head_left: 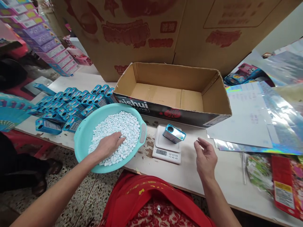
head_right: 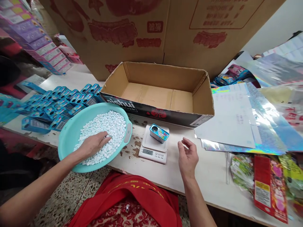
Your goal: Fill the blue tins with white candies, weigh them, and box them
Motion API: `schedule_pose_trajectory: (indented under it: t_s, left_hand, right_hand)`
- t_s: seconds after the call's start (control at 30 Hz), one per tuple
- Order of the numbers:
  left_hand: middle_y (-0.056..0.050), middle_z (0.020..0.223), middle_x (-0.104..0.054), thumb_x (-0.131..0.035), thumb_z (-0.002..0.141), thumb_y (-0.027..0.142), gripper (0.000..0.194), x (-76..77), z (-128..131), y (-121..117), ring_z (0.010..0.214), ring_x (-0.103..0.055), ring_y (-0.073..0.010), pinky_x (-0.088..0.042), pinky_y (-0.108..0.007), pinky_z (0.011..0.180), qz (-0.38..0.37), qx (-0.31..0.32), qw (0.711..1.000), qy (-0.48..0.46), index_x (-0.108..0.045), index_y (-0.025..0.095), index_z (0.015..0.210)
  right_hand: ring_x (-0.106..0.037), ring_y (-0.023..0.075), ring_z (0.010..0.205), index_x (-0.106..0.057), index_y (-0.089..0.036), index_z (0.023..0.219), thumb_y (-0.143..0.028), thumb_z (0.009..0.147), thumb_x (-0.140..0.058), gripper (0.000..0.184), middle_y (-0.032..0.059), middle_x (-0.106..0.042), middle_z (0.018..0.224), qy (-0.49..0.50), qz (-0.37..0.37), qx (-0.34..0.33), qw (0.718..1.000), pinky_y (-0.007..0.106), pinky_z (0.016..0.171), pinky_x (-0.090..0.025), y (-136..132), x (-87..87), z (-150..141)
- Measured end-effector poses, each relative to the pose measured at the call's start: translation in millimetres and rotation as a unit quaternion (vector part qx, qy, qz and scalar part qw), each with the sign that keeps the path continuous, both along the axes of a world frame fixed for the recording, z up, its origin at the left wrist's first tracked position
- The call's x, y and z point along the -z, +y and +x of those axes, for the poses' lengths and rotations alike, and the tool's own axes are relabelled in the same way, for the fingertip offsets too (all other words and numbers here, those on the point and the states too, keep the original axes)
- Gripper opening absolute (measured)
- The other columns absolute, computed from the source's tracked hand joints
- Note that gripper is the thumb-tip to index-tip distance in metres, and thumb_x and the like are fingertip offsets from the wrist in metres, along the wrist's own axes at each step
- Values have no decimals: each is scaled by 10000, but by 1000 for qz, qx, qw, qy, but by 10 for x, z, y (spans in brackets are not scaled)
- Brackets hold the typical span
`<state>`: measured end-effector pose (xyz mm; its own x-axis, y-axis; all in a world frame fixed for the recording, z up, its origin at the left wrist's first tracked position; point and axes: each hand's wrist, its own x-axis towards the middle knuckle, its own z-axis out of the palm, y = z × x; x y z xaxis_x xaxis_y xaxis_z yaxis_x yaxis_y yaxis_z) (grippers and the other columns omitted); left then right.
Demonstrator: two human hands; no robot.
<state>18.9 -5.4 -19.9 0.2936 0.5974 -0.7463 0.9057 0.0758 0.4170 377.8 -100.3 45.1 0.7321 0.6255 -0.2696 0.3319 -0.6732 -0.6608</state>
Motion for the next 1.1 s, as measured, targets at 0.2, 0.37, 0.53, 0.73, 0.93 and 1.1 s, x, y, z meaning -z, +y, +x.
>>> schedule_pose_trajectory:
  t_s: [0.2, 0.37, 0.53, 0.73, 0.93, 1.1]
  left_hand:
    - [14, 521, -427, -590, 749, 450, 292, -48, -221, 163, 467, -390, -118, -272, -208, 456, -71, -423, 884, -183, -511, 185, 656]
    - [-30, 597, -547, -456, 858, 357, 254, -138, -216, 262, 386, -421, -87, -236, -169, 341, -188, -694, 629, -297, -549, 148, 747]
    - [46, 448, -376, -410, 957, 285, 353, -156, -49, 289, 310, -312, -50, -177, -138, 297, -237, -767, 512, -306, -436, 163, 627]
    - [65, 461, -371, -541, 923, 355, 352, -482, 188, 506, 314, -307, -28, -179, -121, 294, -211, -773, 445, -401, -439, 159, 649]
    - [68, 484, -392, -729, 754, 466, 429, -721, 475, 702, 358, -347, -22, -222, -136, 332, -74, -719, 483, -494, -454, 156, 643]
    - [43, 549, -441, -766, 673, 526, 488, -623, 538, 641, 464, -449, -50, -342, -167, 422, 43, -703, 539, -462, -455, 155, 612]
  right_hand:
    - [-607, 227, 947, -634, -144, 1025, -528, 809, -623, 442, 112, -644, 1014, 14, 10, -51, 999, 415, 865, -501, 10, 13, -35]
    - [-573, 240, 1066, -542, -175, 1176, -487, 764, -697, 539, 121, -579, 1182, 52, 60, -162, 984, 413, 898, -499, 135, 146, -178]
    - [-608, 202, 821, -610, -180, 1064, -490, 735, -735, 469, 58, -648, 955, 41, 17, -196, 980, 371, 794, -507, 375, 148, -402]
    - [-612, 193, 845, -611, -206, 1062, -396, 806, -714, 334, 41, -642, 960, 56, 100, -338, 934, 314, 770, -497, 802, -181, -899]
    - [-614, 210, 887, -593, -213, 1068, -365, 867, -642, 257, 48, -643, 972, 93, 102, -494, 858, 313, 751, -486, 1061, -116, -1517]
    - [-612, 229, 895, -582, -204, 1075, -361, 868, -633, 264, 59, -645, 977, 87, 88, -510, 851, 330, 759, -487, 1062, 29, -1704]
